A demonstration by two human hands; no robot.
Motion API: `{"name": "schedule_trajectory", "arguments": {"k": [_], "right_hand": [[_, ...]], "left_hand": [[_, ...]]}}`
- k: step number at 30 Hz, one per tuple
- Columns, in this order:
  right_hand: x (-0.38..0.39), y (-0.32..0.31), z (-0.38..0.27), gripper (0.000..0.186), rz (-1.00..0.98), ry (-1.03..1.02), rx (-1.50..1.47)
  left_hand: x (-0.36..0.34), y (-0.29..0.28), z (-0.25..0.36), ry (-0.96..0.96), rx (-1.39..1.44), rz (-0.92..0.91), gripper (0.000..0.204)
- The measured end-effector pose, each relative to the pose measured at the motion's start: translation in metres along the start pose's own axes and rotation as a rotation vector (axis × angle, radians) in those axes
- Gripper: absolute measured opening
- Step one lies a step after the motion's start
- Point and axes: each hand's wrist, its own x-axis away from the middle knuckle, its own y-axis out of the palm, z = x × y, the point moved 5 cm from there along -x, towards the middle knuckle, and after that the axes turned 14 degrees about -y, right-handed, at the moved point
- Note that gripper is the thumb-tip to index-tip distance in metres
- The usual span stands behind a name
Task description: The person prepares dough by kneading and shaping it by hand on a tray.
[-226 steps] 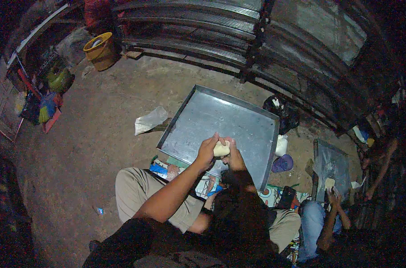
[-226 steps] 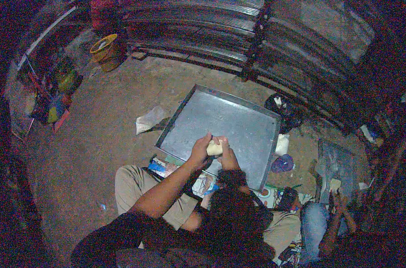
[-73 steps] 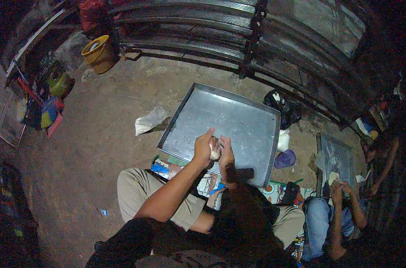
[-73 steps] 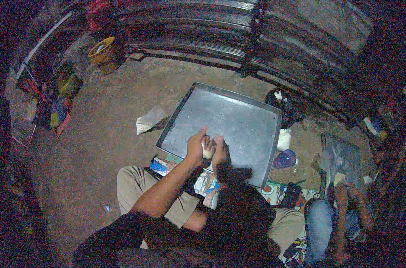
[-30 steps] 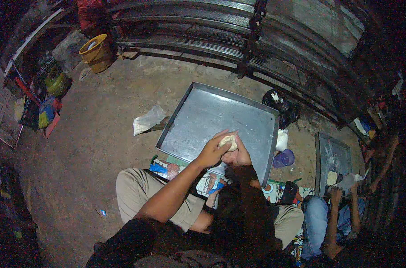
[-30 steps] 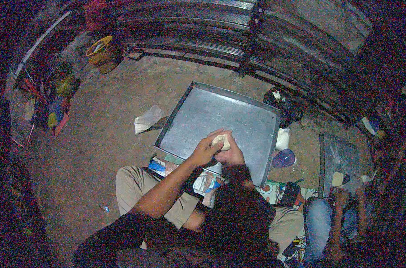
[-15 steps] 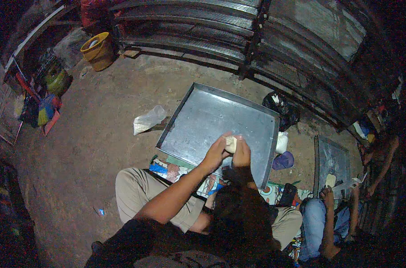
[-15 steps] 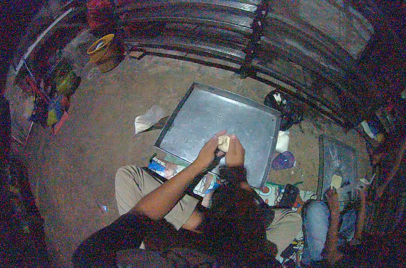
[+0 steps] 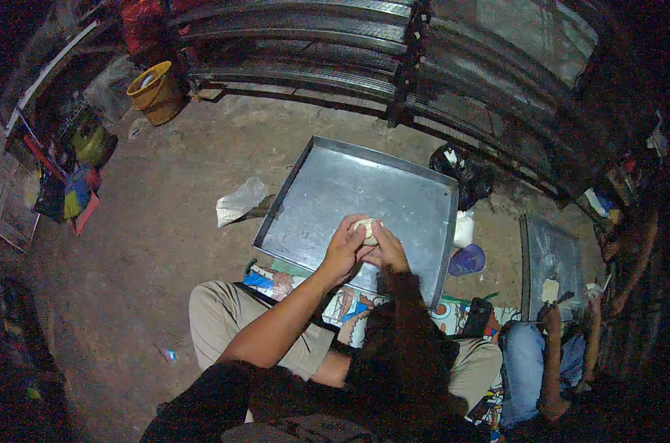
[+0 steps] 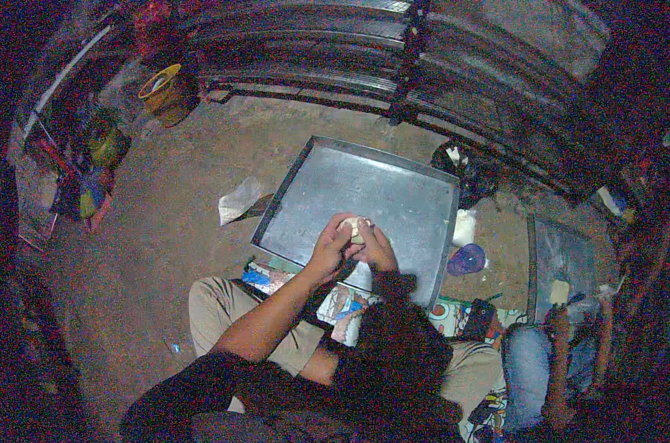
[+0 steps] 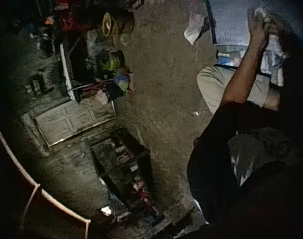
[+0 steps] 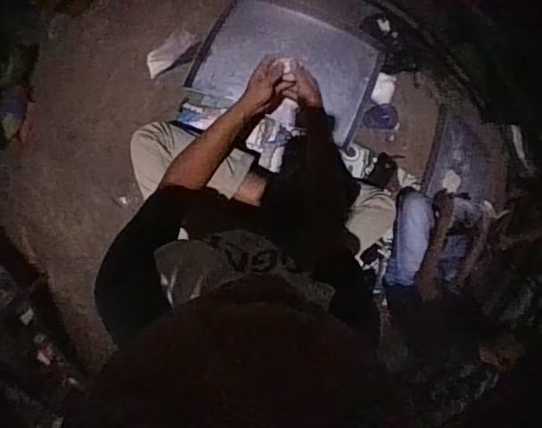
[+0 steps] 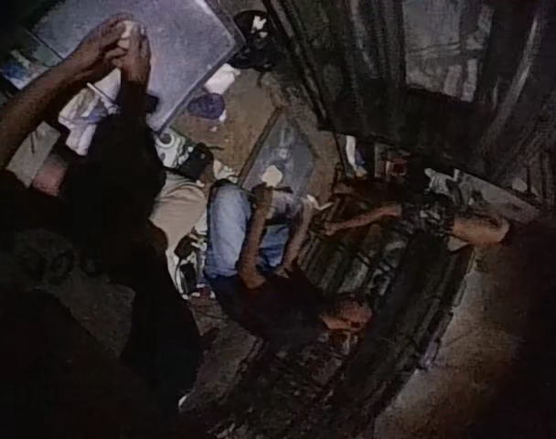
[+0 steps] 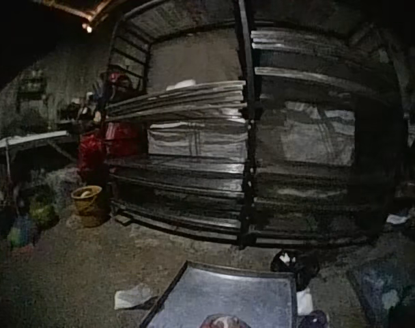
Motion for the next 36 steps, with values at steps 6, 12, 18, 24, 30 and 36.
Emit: {"name": "schedule_trajectory", "arguments": {"k": [6,12,18,24,30,36], "right_hand": [[-0.012,-0.037,0.021,0.066,-0.245,-0.136,0.129],[0.006,-0.012,-0.016,0.045,-0.068,-0.012,-0.082],[0.001,-0.027,-0.037,0.032,0.106,-0.375,0.469],[0.008,-0.018,-0.038,0.031,0.168,-0.506,0.632],[0.018,0.019,-0.027,0.049,0.125,-0.792,1.691],[-0.004,0.013,0.006,0.056,-0.131,-0.681,1.083]], "left_hand": [[0.002,0.015,0.015,0.204,-0.492,0.104,0.026],[0.01,0.034,0.03,0.175,-0.674,-0.119,0.046],[0.003,0.021,0.015,0.303,-1.111,-0.126,0.064],[0.003,0.024,-0.016,-0.25,0.209,-0.283,0.062],[-0.002,0.0,-0.013,-0.279,0.165,0.101,0.043],[-0.01,-0.035,-0.015,-0.294,0.278,0.311,0.032]]}}
